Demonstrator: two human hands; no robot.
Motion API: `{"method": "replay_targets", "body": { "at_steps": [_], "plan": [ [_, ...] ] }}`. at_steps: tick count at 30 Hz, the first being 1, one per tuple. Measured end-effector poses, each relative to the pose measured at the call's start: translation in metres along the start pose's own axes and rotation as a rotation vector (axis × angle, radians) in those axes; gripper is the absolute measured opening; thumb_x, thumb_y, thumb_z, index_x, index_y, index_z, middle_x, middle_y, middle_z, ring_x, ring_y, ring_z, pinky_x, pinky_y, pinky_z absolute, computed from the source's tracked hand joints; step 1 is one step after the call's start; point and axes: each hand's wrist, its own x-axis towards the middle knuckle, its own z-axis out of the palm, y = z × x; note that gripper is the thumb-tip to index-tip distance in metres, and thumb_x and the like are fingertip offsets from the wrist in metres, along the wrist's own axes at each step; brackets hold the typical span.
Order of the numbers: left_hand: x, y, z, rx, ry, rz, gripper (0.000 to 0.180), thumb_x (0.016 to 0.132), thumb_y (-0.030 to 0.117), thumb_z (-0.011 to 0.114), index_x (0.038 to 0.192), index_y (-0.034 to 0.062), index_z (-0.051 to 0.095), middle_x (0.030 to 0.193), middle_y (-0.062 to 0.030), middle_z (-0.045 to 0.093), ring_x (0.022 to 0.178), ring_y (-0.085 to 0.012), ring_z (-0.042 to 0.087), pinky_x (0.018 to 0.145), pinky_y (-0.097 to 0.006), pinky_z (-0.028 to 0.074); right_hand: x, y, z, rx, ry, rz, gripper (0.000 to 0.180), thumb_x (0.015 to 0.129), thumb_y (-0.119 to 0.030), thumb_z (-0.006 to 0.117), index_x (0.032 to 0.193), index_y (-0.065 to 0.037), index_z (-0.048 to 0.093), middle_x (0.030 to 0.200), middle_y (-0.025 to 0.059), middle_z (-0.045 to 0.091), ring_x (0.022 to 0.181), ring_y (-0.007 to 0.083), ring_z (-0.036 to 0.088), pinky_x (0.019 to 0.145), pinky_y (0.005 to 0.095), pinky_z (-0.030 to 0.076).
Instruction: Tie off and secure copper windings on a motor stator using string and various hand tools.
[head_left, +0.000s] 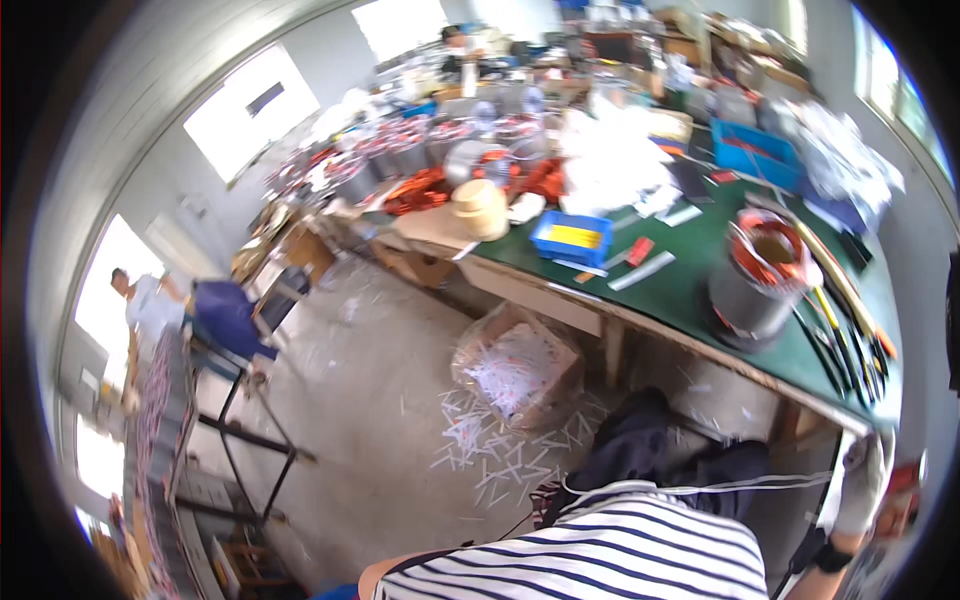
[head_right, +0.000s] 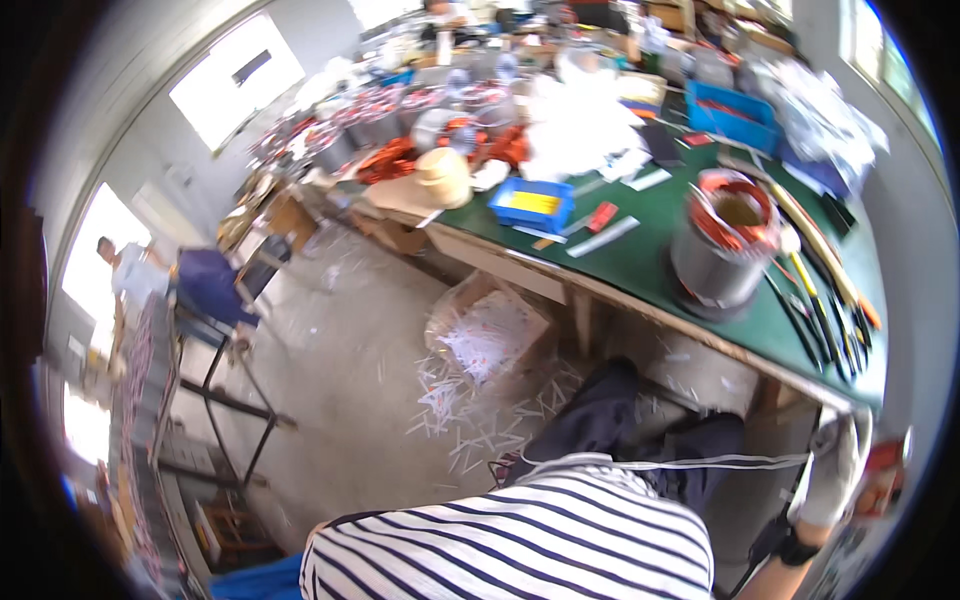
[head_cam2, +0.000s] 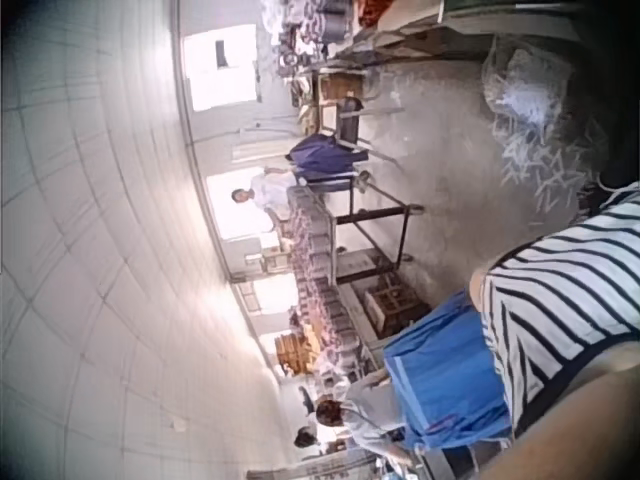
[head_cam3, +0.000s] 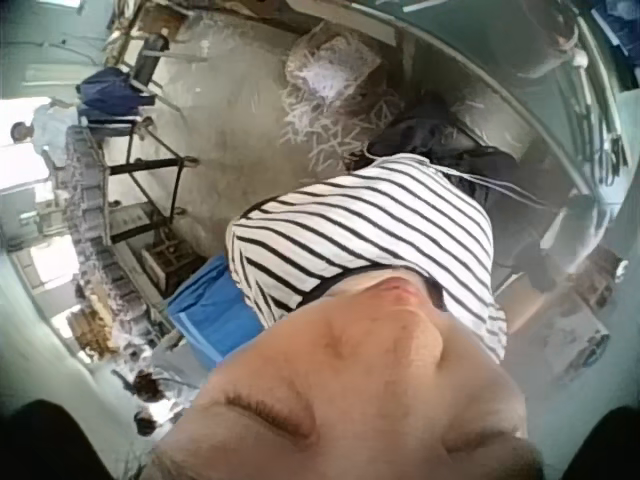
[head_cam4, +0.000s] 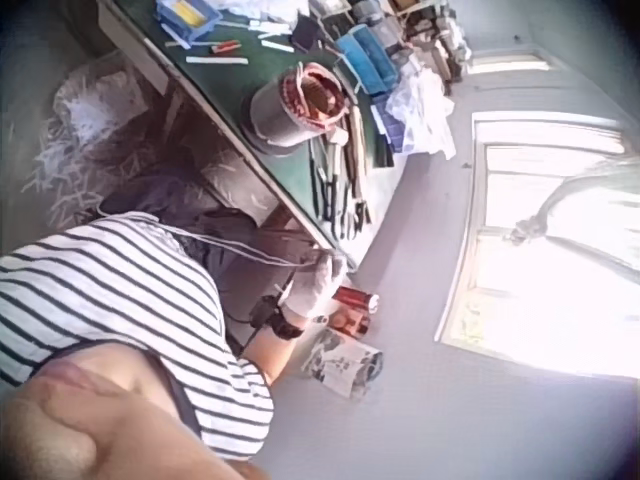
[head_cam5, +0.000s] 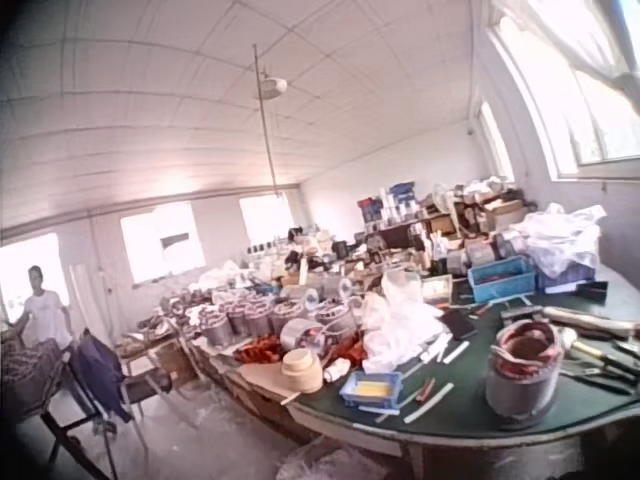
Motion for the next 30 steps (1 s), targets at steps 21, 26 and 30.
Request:
{"method": "replay_targets", "body": {
  "at_steps": [21, 26, 30],
  "plan": [
    [0.044, 0.312, -0.249, -0.712, 0.619, 1.165, 0.012, 0.086, 0.003, 0.061, 0.096, -0.0005, 0.066, 0.087, -0.0086, 0.063, 0.076, -0.0152, 0.062, 0.071, -0.025, 0.048, 0.046, 0.057, 0.137, -0.281, -0.272, 0.395, 0.017, 0.089, -0.014, 0.057, 0.094, 0.000, 0.063, 0.070, 0.0000, 0.057, 0.060, 0.0062, 0.048, 0.054, 0.0216, 0.041],
    [0.063, 0.311, -0.263, -0.833, 0.574, 0.994, 0.010, 0.086, 0.004, 0.061, 0.095, -0.0001, 0.066, 0.085, -0.0088, 0.062, 0.074, -0.0155, 0.061, 0.068, -0.025, 0.048, 0.066, 0.081, 0.123, -0.281, -0.202, 0.346, 0.017, 0.088, -0.016, 0.057, 0.084, 0.001, 0.061, 0.066, -0.0006, 0.054, 0.060, 0.0061, 0.047, 0.055, 0.0215, 0.040],
    [0.067, 0.327, -0.297, -0.411, 1.044, 1.027, 0.014, 0.083, 0.003, 0.061, 0.097, 0.0003, 0.065, 0.093, -0.0097, 0.062, 0.078, -0.0188, 0.059, 0.071, -0.029, 0.048, 0.090, 0.094, 0.109, -0.046, 0.005, 0.257, 0.017, 0.091, -0.016, 0.054, 0.082, -0.001, 0.057, 0.068, -0.0002, 0.053, 0.058, 0.0066, 0.046, 0.053, 0.0217, 0.039]
  ]
}}
